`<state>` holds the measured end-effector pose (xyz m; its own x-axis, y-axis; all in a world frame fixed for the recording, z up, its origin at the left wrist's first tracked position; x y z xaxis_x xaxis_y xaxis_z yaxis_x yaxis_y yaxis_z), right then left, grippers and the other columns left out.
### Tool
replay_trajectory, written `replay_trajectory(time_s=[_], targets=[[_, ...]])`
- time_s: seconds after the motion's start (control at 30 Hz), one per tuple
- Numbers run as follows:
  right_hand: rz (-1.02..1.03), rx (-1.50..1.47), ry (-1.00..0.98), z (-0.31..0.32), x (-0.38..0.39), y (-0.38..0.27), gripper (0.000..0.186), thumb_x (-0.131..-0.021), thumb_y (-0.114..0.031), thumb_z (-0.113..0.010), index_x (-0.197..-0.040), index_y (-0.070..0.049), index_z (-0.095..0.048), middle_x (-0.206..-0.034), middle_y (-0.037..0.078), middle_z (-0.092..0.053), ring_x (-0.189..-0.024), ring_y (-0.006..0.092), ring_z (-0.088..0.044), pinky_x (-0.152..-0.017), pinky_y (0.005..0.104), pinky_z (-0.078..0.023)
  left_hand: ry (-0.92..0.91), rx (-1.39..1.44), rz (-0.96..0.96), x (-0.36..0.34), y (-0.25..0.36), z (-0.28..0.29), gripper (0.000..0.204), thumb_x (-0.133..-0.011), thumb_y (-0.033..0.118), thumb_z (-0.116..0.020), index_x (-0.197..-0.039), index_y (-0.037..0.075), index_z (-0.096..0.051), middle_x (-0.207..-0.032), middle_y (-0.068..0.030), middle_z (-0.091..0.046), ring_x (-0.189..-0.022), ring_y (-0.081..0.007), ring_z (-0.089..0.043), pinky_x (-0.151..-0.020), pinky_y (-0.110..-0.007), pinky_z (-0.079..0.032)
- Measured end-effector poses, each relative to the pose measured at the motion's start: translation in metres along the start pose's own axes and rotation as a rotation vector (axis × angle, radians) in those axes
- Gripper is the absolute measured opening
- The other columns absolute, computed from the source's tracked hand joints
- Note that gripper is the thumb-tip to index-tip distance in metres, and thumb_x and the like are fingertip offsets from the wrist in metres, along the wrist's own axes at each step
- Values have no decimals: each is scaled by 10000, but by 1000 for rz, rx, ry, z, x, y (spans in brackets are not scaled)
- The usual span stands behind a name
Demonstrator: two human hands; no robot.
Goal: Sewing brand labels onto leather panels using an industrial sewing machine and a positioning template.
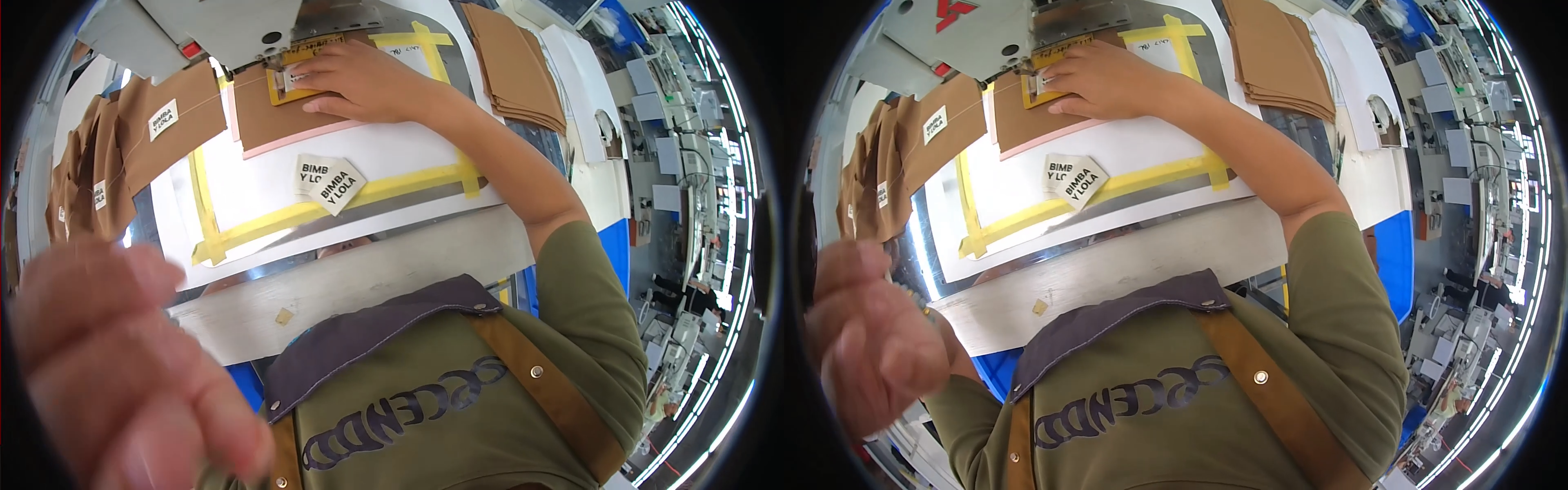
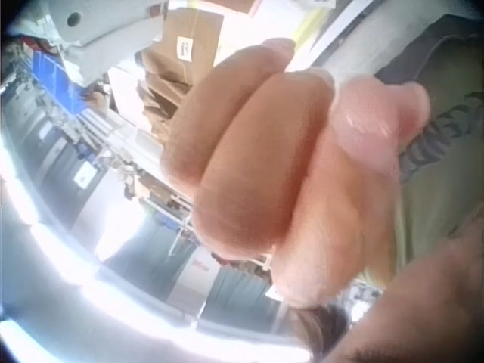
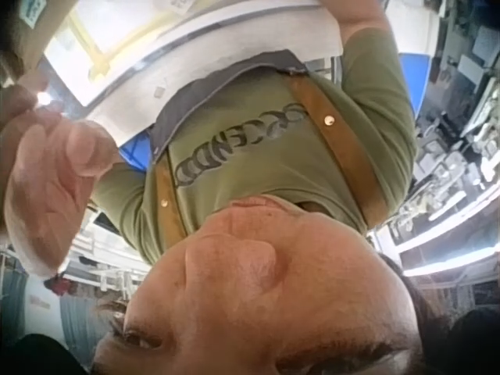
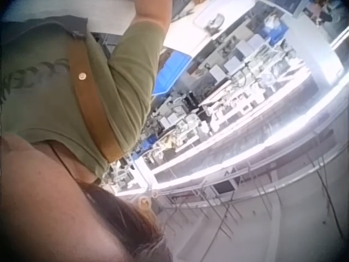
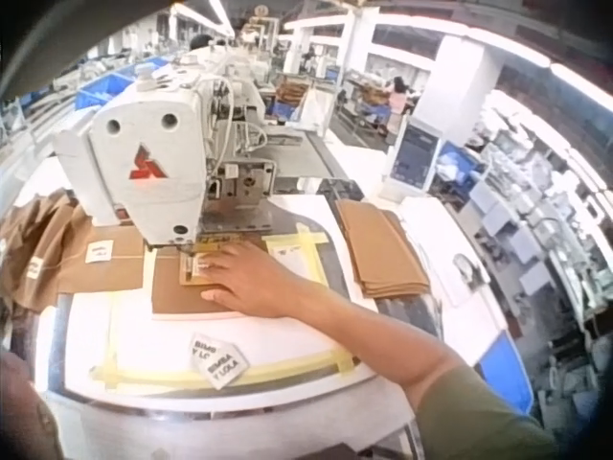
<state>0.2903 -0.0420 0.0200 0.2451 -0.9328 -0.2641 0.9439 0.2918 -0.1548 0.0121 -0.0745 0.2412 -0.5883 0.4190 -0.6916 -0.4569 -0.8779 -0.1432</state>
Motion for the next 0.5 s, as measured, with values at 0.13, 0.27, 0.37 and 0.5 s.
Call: replay_trajectory(time_s=[0.13, 0.27, 0.37, 0.5], targets=[[-9, 35, 6, -4, -1, 3, 446, -1096, -459, -586, -1382, -154, -744, -1519, 30, -656, -1407, 282, -542, -1220, 459, -387, 70, 88, 55, -4, 25, 3, 240, -1121, 197, -500, -1256, -1, -499, -951, -168, -610, -827, -322, -655, -643, -388, -566], [-24, 5, 61, -6, -3, 6, 450, -1095, -465, -589, -1387, -158, -742, -1523, 24, -654, -1416, 279, -537, -1230, 460, -373, 244, -63, 16, -9, 46, 4, 291, -1129, 207, -512, -1340, 7, -506, -1093, -130, -613, -875, -267, -673, -651, -328, -572], [-16, 12, -1, -5, -14, 5, 457, -1092, -464, -596, -1398, -156, -735, -1527, 32, -650, -1431, 282, -524, -1229, 460, -380, 371, -191, -18, -5, 60, 4, 335, -1136, 215, -520, -1403, 13, -511, -1199, -101, -615, -910, -225, -687, -657, -284, -577], [-24, 15, 28, -14, -16, 15, 478, -1090, -461, -599, -1402, -123, -726, -1532, 47, -644, -1432, 289, -523, -1228, 453, -391, 526, -368, -95, 7, 78, 8, 399, -1144, 225, -532, -1487, 21, -518, -1340, -63, -618, -958, -169, -704, -666, -224, -583]])
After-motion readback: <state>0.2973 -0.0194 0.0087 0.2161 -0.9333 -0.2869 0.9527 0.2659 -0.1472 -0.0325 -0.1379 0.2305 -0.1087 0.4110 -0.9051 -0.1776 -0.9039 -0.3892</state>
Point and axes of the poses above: each hand's wrist, its own x-axis away from the middle knuckle, its own z-axis out of the back of the hand, y = z × x, the point moved 8 cm from there along -x, towards the middle knuckle
